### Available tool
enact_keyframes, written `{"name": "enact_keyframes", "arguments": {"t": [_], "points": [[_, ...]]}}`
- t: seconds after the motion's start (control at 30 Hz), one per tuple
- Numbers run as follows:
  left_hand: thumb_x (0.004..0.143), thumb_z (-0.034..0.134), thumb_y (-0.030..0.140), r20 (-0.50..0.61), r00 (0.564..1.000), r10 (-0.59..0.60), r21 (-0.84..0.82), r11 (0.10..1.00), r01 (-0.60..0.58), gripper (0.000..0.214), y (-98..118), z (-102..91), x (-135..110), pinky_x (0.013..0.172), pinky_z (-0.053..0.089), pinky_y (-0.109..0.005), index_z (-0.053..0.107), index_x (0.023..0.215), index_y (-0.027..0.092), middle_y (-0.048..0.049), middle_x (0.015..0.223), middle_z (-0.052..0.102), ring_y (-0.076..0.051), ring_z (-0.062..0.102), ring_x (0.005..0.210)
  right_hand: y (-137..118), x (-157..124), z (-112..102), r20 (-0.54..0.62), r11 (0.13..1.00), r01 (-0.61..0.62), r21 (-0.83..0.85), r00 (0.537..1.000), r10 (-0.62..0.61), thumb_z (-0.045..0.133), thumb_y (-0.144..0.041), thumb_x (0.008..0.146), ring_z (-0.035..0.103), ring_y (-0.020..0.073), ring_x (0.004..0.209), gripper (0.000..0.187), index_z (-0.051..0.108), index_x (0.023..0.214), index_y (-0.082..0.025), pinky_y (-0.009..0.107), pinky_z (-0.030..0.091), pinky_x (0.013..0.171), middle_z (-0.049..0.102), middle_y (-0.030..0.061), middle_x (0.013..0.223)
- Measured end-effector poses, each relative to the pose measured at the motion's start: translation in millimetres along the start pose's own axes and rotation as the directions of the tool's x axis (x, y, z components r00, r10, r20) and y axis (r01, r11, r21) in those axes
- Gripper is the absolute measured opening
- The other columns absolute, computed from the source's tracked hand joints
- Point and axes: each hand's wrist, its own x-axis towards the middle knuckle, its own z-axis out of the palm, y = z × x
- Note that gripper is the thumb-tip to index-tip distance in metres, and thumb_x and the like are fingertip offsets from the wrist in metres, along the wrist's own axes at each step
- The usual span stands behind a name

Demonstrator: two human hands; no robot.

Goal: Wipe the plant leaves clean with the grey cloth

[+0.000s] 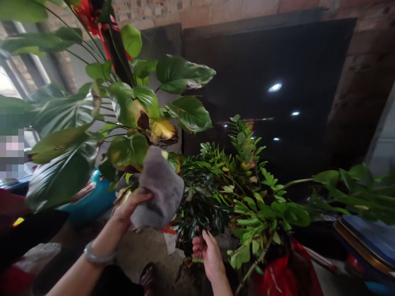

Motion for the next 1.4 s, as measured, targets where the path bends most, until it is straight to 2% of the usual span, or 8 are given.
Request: {"name": "enact_keyframes", "arguments": {"t": [0.2,0.33,0.47,0.63,0.77,0.97,1.2,1.4], "points": [[0.052,0.073,0.023,0.240,0.898,-0.368,0.200,0.924,0.325,0.025,-76.3,-17.2,-32.3,0.070,0.051,-0.036,0.072,0.077,0.017,-0.0064,0.072,0.074,-0.027,0.067,0.071,-2.7,0.8,-7.2,0.016,1.000,-0.017,0.024,1.000,0.016,0.083,-0.054,0.035,0.053,0.0106,0.041,0.058,0.068,0.076,-0.015,0.021,0.040,0.037,0.063,0.0012,0.050],[0.046,0.075,0.022,0.164,0.936,-0.311,0.122,0.948,0.294,0.035,-37.5,-47.1,-42.1,0.068,0.052,-0.038,0.070,0.080,0.019,-0.0041,0.071,0.073,-0.028,0.068,0.068,-4.0,1.7,-10.4,0.033,1.000,0.024,0.011,0.999,-0.024,0.083,-0.054,0.037,0.053,0.0113,0.041,0.058,0.068,0.076,-0.014,0.023,0.043,0.037,0.064,0.0019,0.051],[0.044,0.076,0.022,-0.013,0.992,-0.125,0.016,0.992,0.126,0.040,5.0,-29.1,-9.3,0.062,0.054,-0.034,0.067,0.083,0.016,-0.0022,0.062,0.071,-0.025,0.067,0.059,-1.8,3.5,-8.2,0.028,0.999,0.045,-0.004,0.999,-0.045,0.082,-0.055,0.038,0.053,0.0109,0.042,0.057,0.069,0.076,-0.015,0.022,0.043,0.036,0.064,0.0009,0.051],[0.045,0.078,0.023,-0.005,0.970,-0.244,0.064,0.968,0.244,0.036,-32.9,1.7,9.1,0.061,0.053,-0.030,0.064,0.078,0.014,-0.0053,0.064,0.071,-0.022,0.066,0.058,1.0,6.4,-10.8,0.031,0.999,0.042,0.009,0.999,-0.042,0.082,-0.055,0.037,0.053,0.0109,0.041,0.056,0.068,0.075,-0.016,0.022,0.043,0.036,0.063,-0.0003,0.050],[0.044,0.081,0.031,0.121,0.897,-0.425,0.164,0.900,0.404,0.046,-73.6,-32.5,-24.8,0.071,0.052,-0.036,0.066,0.085,0.015,-0.0057,0.074,0.074,-0.027,0.068,0.070,1.5,8.6,-15.7,0.066,1.000,0.029,0.009,0.997,-0.029,0.081,-0.053,0.042,0.055,0.0110,0.042,0.053,0.067,0.078,-0.016,0.022,0.044,0.037,0.064,0.0001,0.052],[0.043,0.081,0.033,0.089,0.889,-0.450,0.131,0.890,0.437,0.045,-61.2,-69.9,-56.4,0.078,0.052,-0.040,0.066,0.084,0.021,-0.0024,0.075,0.075,-0.029,0.069,0.074,-0.7,5.4,-11.8,0.047,0.999,0.047,-0.012,0.998,-0.046,0.080,-0.053,0.042,0.054,0.0128,0.041,0.052,0.064,0.073,-0.014,0.023,0.042,0.036,0.063,0.0030,0.051],[0.040,0.081,0.032,0.107,0.908,-0.405,0.089,0.914,0.397,0.044,-40.9,-43.6,-61.8,0.076,0.052,-0.041,0.067,0.081,0.023,0.0000,0.069,0.074,-0.030,0.069,0.074,-29.8,11.9,-21.3,-0.428,0.960,0.254,-0.121,0.859,-0.281,0.078,-0.052,0.040,0.046,0.0093,0.036,0.055,0.059,0.081,-0.019,0.020,0.032,0.032,0.054,-0.0063,0.044],[0.041,0.076,0.028,0.147,0.981,-0.129,0.155,0.982,0.106,0.058,13.3,21.4,-41.5,0.075,0.052,-0.039,0.064,0.098,0.022,-0.0020,0.082,0.074,-0.031,0.067,0.085,-46.3,34.2,-18.2,-0.390,0.960,0.194,-0.203,0.883,-0.261,0.075,-0.046,0.049,0.046,0.0102,0.033,0.042,0.061,0.078,-0.019,0.018,0.027,0.029,0.058,-0.0024,0.045]]}}
